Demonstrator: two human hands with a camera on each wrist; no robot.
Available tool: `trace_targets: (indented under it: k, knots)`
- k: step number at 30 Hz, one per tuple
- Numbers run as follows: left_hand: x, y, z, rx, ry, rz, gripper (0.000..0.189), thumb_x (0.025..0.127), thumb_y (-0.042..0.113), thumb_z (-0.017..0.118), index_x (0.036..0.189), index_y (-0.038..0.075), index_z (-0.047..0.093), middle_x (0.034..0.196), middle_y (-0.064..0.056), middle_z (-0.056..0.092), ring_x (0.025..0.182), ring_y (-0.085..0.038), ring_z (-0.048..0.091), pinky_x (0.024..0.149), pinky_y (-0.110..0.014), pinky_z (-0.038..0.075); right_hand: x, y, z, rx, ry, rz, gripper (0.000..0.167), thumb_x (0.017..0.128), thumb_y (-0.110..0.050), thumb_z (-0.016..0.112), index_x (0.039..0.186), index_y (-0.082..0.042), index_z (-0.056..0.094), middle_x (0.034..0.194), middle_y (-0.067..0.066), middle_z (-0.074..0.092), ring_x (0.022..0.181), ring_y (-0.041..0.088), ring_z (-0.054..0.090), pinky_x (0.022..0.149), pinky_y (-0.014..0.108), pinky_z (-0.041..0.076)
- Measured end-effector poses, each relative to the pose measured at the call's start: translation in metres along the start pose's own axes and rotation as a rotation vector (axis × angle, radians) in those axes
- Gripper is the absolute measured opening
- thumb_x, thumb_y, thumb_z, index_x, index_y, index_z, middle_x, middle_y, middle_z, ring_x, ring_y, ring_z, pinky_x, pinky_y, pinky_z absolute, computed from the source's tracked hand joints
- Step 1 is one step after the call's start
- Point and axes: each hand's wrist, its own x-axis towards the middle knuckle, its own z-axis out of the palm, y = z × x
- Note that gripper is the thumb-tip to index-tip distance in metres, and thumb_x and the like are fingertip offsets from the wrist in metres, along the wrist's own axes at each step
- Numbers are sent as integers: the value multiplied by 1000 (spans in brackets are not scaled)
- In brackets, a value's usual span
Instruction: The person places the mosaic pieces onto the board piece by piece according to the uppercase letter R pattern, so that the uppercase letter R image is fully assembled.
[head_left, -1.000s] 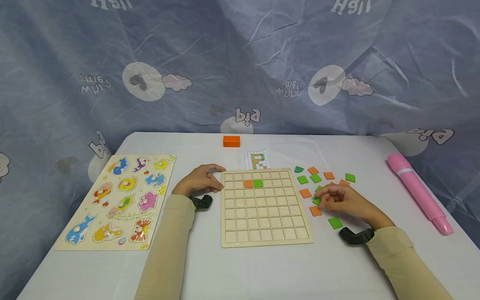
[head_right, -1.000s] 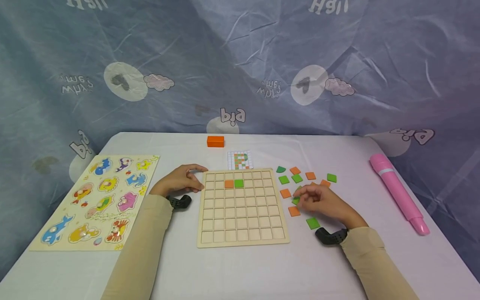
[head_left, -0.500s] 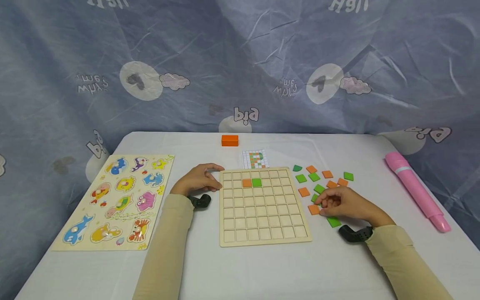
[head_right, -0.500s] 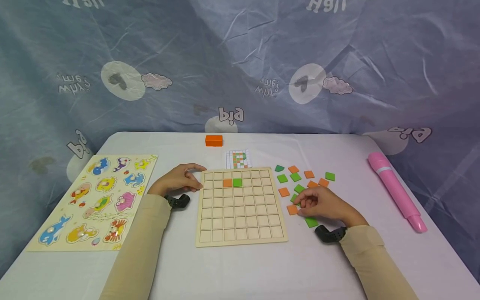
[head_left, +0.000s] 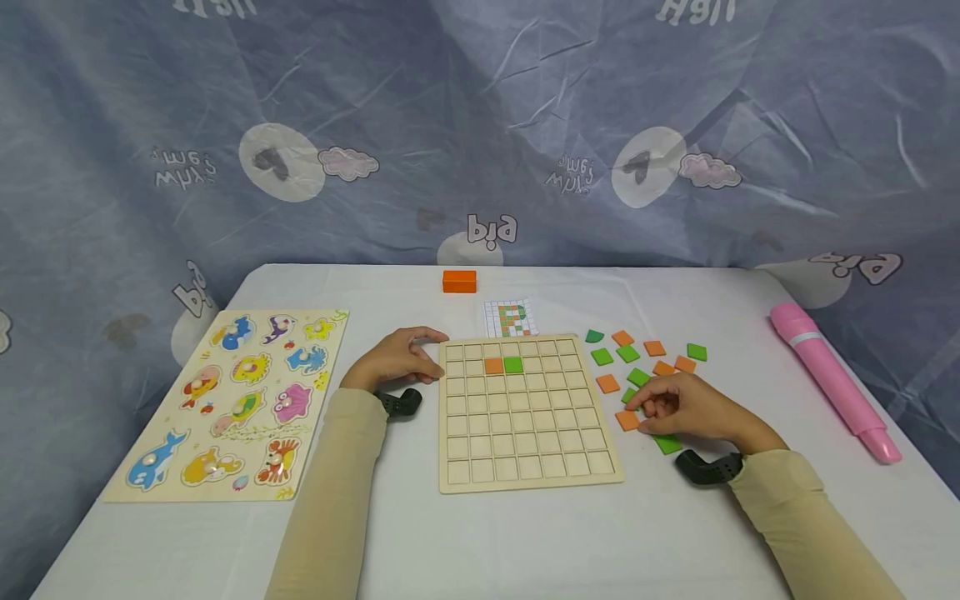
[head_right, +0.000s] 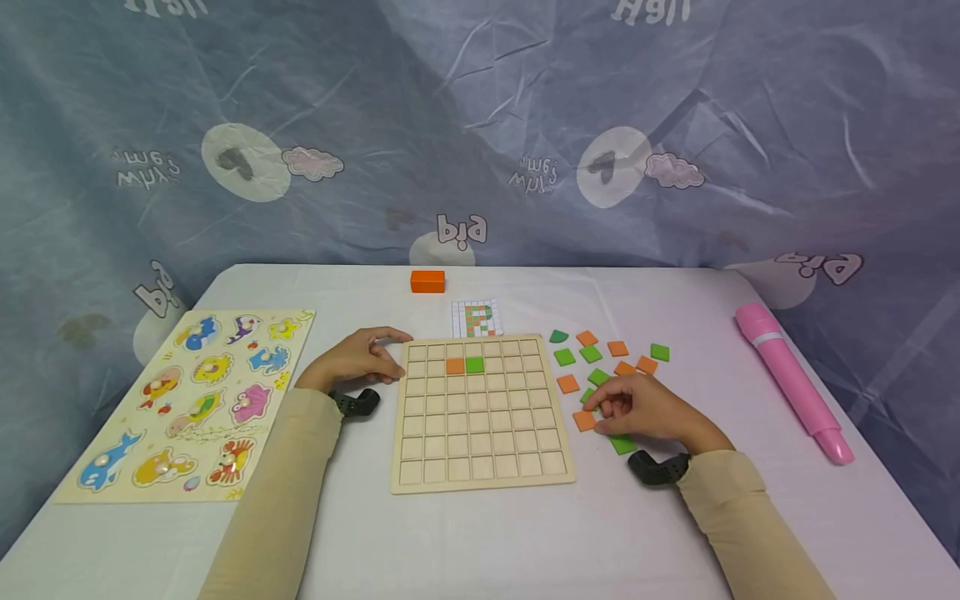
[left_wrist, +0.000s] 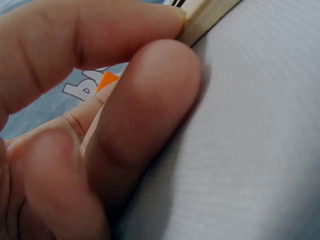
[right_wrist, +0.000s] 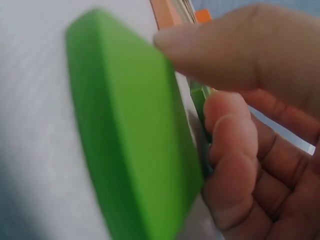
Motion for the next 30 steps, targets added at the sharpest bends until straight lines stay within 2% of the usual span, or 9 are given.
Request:
trace_targets:
  k: [7, 15, 25, 30]
  knots:
    - [-3, 3, 2, -24, 3, -6, 69, 87, -3, 83, 152, 4, 57, 72, -3, 71, 64, -13, 67, 57, -20, 48, 1, -1, 0, 14, -10, -12, 20, 87, 5, 85, 105, 3, 77, 82, -4, 62, 67, 6, 52, 57, 21, 46]
    - [-2, 2, 2, -42, 8, -7, 69, 87, -4, 83, 151, 3, 58, 72, -3, 71, 63, -12, 67, 56, -20, 48, 2, -4, 0, -7, 23, 5, 19, 90, 3, 83, 107, 0, 75, 84, -8, 63, 71, 7, 56, 61, 22, 49]
    - [0, 1, 3, -5, 19, -2, 69, 87, -1, 84, 151, 3, 58, 75, -3, 72, 64, -12, 68, 57, -20, 48, 10, -14, -1, -19, 55, -13, 21, 91, 6, 81, 108, -1, 72, 90, -5, 66, 72, 9, 57, 63, 23, 49]
    - [0, 0, 2, 5, 20, 0, 68, 87, -1, 83, 150, 3, 58, 74, -2, 72, 64, -11, 68, 59, -21, 49, 21, -25, -2, -56, 70, 46, 21, 91, 2, 82, 109, -3, 72, 89, -5, 65, 74, 9, 56, 67, 24, 49]
